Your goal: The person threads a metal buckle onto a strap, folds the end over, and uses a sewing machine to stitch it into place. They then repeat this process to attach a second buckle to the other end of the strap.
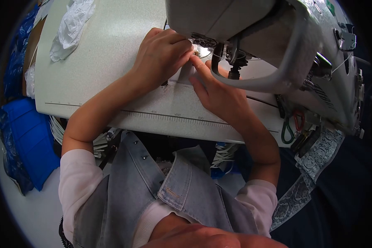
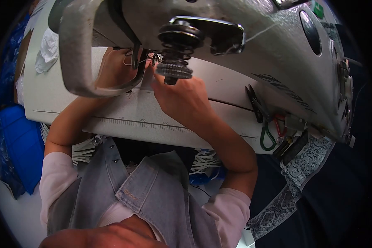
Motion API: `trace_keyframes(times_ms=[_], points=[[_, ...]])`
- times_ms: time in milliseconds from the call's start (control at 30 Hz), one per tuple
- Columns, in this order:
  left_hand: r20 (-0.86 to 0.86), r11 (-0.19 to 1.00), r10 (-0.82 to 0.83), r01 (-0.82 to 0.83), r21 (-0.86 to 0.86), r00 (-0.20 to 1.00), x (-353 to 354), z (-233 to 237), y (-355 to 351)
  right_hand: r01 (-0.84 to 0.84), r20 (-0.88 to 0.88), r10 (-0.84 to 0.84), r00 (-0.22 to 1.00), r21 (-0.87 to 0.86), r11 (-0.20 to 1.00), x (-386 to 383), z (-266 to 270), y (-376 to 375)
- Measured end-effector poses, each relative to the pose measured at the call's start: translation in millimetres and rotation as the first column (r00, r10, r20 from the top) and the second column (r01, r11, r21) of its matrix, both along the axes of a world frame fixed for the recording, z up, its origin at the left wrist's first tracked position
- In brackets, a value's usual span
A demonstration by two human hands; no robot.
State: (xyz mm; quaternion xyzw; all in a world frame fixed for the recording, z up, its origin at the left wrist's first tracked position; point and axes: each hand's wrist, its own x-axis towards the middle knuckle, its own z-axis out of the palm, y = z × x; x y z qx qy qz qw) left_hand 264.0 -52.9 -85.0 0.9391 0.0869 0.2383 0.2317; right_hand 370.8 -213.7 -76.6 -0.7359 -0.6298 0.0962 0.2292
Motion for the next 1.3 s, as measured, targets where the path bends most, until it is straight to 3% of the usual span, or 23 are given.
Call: trace_keyframes(times_ms=[67, 133, 300, 533, 700, 800, 933, 1133, 1200, 1300], points=[[-0.001, 0.998, -0.006, 0.006, -0.056, 1.0, 0, 0, 0, 0.008, -0.015, -0.009, 1.0, -0.021, 1.0, 0, 0, 0], [-0.016, 0.999, -0.006, 0.006, 0.033, 1.0, 1, 0, 1, 0.016, -0.029, -0.017, 0.999, -0.039, 0.999, 0, 1, 1], [0.05, 0.998, -0.005, 0.002, 0.063, 0.999, 2, 0, 2, 0.007, -0.021, -0.008, 1.0, -0.031, 1.0, 5, 2, 0], [0.015, 0.997, 0.012, -0.013, 0.08, 1.0, 1, 1, 2, -0.049, -0.074, 0.056, 0.996, 0.09, 0.995, 10, -5, -4], [-0.034, 0.998, 0.006, -0.003, 0.062, 0.999, 1, 2, 2, -0.044, -0.046, 0.045, 0.998, 0.021, 0.999, 9, -2, -4], [0.072, 0.998, 0.02, -0.016, -0.057, 0.997, 0, 7, 0, -0.027, -0.071, 0.024, 0.997, -0.051, 0.998, 8, 1, -2], [0.055, 0.999, 0.031, -0.033, 0.041, 0.998, 3, -6, 4, -0.017, -0.107, 0.011, 0.994, -0.054, 0.998, 6, -1, 0], [0.008, 0.999, 0.018, -0.019, 0.044, 1.0, 4, -5, 9, 0.011, -0.017, -0.011, 1.0, 0.015, 1.0, 8, -1, 2], [-0.014, 1.0, 0.012, -0.012, 0.018, 1.0, 4, -2, 10, 0.013, -0.194, -0.018, 0.981, -0.025, 1.0, 13, 5, 3], [-0.009, 1.0, -0.016, 0.016, -0.002, 1.0, 4, -3, 13, 0.055, -0.247, -0.083, 0.965, -0.118, 0.992, 25, 16, 2]])
